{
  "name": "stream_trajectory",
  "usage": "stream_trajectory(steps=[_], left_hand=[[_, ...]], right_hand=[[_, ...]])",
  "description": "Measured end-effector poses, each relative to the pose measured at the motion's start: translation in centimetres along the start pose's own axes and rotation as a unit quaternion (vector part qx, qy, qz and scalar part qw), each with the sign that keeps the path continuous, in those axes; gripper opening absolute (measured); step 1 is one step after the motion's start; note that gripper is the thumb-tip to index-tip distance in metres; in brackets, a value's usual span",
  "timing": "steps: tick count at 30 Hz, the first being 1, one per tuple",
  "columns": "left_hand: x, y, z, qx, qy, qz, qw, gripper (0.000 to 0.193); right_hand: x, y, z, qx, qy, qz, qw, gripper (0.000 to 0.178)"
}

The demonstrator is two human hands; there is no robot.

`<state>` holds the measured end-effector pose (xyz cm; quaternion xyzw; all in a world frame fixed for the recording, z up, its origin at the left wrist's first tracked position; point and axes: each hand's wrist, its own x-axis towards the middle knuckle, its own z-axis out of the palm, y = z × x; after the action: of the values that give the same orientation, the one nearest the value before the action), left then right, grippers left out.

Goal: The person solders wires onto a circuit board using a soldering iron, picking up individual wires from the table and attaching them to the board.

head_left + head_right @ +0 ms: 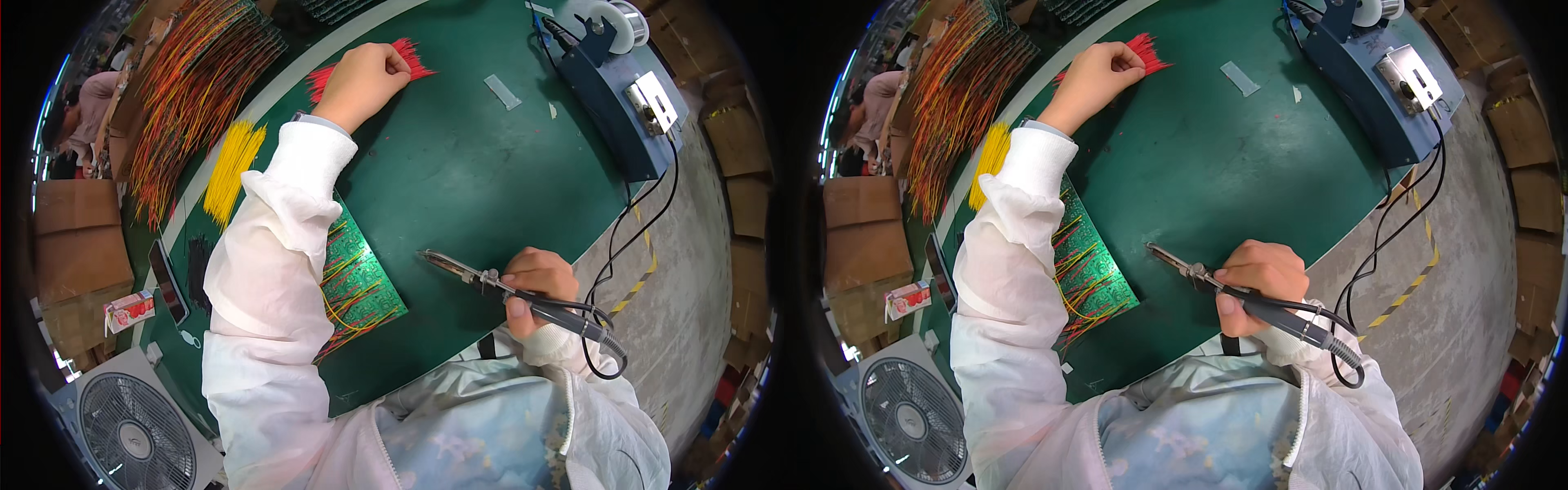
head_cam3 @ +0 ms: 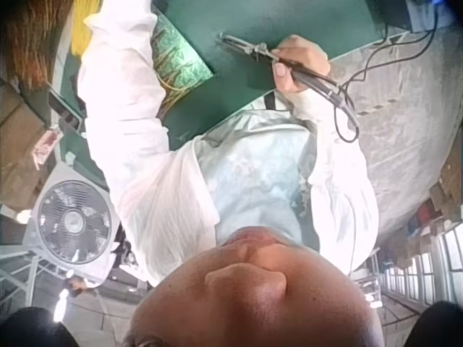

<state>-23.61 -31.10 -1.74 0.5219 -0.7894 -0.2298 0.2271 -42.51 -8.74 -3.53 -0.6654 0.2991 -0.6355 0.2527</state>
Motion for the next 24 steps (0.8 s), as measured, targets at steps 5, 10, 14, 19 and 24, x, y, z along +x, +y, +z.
stream_trajectory(steps=[5, 10, 14, 19, 24], left_hand=[[-0.4, 0.3, -1.5, 0.024, -0.007, 0.004, 1.0, 0.017], [-1.1, 1.0, -2.6, 0.011, 0.029, 0.016, 0.999, 0.017], [-2.8, 1.6, -3.8, -0.121, 0.054, 0.044, 0.99, 0.016], [-8.2, 0.4, -5.2, 0.01, 0.108, 0.082, 0.991, 0.011], [-13.9, -1.3, -4.8, 0.048, 0.079, -0.027, 0.995, 0.01]], right_hand=[[-0.2, -0.5, 0.2, -0.016, 0.004, 0.014, 1.0, 0.013], [-0.2, -0.7, 0.3, -0.036, 0.007, 0.01, 0.999, 0.012], [-0.5, -0.5, 0.3, -0.039, 0.003, 0.019, 0.999, 0.013], [-0.7, -0.5, 0.2, -0.048, 0.008, 0.022, 0.999, 0.013], [-0.8, -0.2, 0.3, -0.038, 0.027, 0.016, 0.999, 0.014]])
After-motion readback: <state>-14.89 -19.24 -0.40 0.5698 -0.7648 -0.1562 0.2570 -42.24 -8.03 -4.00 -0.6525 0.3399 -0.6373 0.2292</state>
